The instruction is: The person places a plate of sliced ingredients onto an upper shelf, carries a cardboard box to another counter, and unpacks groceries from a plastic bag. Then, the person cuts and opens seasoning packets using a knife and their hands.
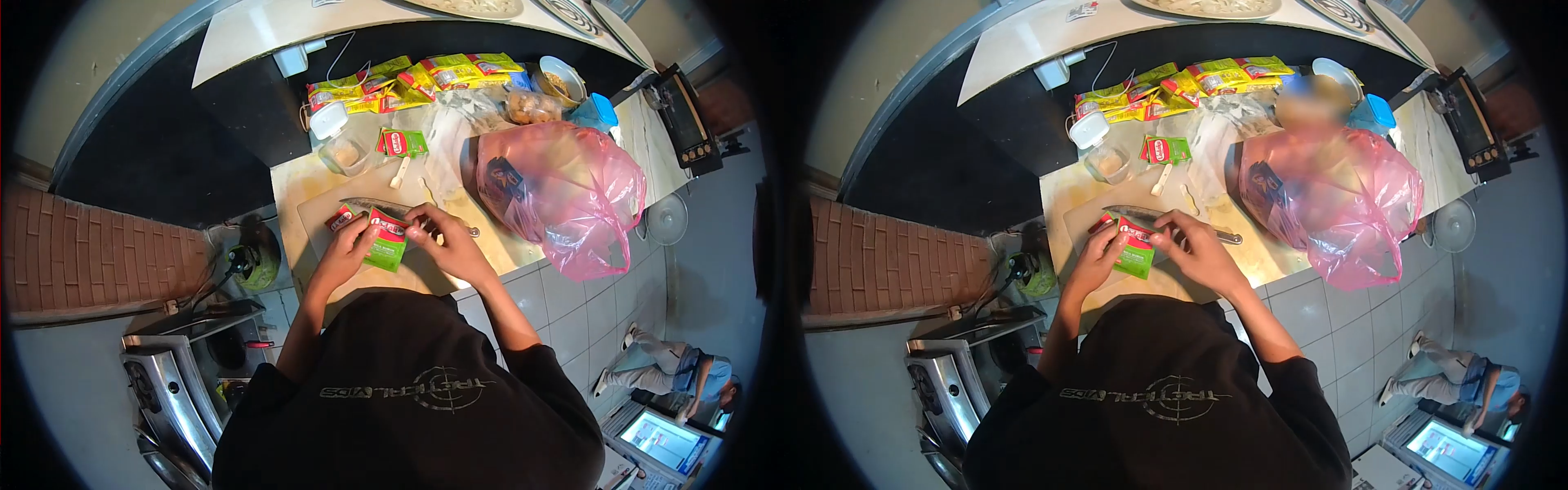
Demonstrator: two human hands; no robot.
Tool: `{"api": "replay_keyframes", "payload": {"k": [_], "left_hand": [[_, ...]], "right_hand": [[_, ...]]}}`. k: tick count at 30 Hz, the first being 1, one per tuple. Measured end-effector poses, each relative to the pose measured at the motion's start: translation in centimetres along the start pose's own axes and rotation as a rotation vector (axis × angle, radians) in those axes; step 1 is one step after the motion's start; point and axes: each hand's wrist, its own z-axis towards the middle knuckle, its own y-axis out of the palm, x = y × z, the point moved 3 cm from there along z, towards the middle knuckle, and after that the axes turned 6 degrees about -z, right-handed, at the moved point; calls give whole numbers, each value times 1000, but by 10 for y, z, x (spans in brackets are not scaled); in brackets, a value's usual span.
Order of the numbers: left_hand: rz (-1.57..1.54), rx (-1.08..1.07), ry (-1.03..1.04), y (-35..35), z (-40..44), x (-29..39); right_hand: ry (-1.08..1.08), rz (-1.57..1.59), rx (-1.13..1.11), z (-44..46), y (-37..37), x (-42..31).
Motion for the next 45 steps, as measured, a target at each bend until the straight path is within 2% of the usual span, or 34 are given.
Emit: {"api": "replay_keyframes", "payload": {"k": [2, 3, 5, 7, 8, 10, 11, 12, 14, 15, 18, 20, 24, 26, 29, 32, 38, 40, 43, 45], "left_hand": [[12, 7, 61, 4, 2, 0], [23, -1, 65, 5, 3, 0], [34, -6, 67, 4, 2, 0], [-30, -43, -141, 5, 0, -7], [-31, -45, -141, 9, 0, -6], [173, 255, 43, 13, -1, 3], [211, 293, 124, 15, 0, -2], [211, 292, 123, 17, 0, -2], [-184, 122, 49, 25, 0, -5], [-184, 123, 48, 26, -2, -1], [-212, 67, 53, 35, -4, 5], [-277, 196, -5, 35, -6, -16], [-265, 209, -36, 29, -6, -15], [-132, 119, -104, 27, -7, -18], [-108, 120, -142, 22, -6, -10], [-75, 125, -67, 20, -4, -11], [150, 165, 45, 15, -3, 5], [196, 165, 77, 12, -2, 12], [264, 145, 139, 9, -4, 14], [285, 123, 170, 8, -5, 16]], "right_hand": [[0, -12, -117, 3, 5, -7], [-91, -61, -30, 4, 6, -6], [-39, -13, -87, 5, 5, -4], [15, 33, -143, 5, 8, 1], [76, 135, -166, 4, 13, 10], [141, 238, -186, 2, 17, 14], [170, 311, -147, 2, 19, 12], [200, 384, -109, 1, 22, 10], [164, 454, -97, 2, 27, 10], [126, 523, -82, 2, 29, 10], [111, 467, -69, 4, 37, 17], [131, 426, -69, 2, 31, 7], [134, 481, -112, 3, 35, 13], [128, 509, -114, 3, 35, 13], [132, 562, -106, 3, 35, 13], [162, 562, -91, 4, 36, 18], [145, 448, -7, 7, 32, 30], [85, 150, 48, 8, 23, 26], [71, 18, -56, 10, 16, 24], [11, -55, -3, 10, 13, 18]]}}
